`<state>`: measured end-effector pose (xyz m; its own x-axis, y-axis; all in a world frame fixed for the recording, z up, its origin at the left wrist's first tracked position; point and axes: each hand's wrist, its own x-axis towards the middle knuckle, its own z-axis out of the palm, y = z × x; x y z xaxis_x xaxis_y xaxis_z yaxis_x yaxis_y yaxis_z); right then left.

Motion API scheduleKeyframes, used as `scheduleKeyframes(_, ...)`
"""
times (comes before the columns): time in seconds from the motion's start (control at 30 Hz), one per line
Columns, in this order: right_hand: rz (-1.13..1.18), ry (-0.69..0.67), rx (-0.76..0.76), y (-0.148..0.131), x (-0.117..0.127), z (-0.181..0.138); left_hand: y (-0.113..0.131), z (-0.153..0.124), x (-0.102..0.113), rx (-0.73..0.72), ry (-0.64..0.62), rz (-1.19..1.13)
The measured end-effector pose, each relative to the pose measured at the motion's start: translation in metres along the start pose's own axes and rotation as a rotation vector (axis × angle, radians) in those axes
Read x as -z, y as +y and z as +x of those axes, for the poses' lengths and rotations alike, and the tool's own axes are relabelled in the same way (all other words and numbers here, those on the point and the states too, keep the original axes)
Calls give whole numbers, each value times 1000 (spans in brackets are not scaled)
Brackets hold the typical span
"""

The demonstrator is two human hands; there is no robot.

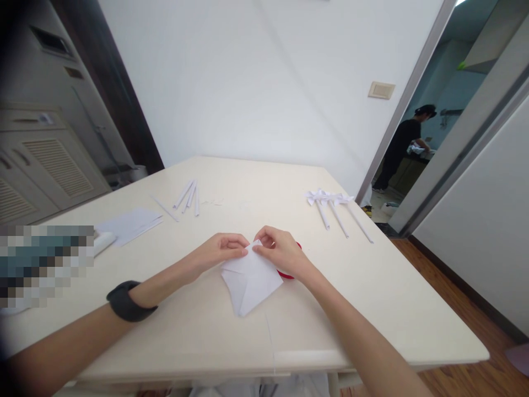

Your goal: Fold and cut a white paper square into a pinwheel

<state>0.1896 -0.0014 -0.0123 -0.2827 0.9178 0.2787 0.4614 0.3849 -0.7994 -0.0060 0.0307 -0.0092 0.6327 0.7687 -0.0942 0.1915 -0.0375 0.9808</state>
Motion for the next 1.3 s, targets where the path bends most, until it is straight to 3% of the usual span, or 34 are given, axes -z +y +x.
scheduleKeyframes(0.2,-66,44,68,-3,-1,0,-4,1,-7,-54,106,95)
scheduleKeyframes(0.47,-123,119,142,-4,-3,-2,-4,1,-8,-170,157,111)
scheduleKeyframes(1.3,-305,170,348,-14,-8,-7,-3,-3,-11,-236,146,15)
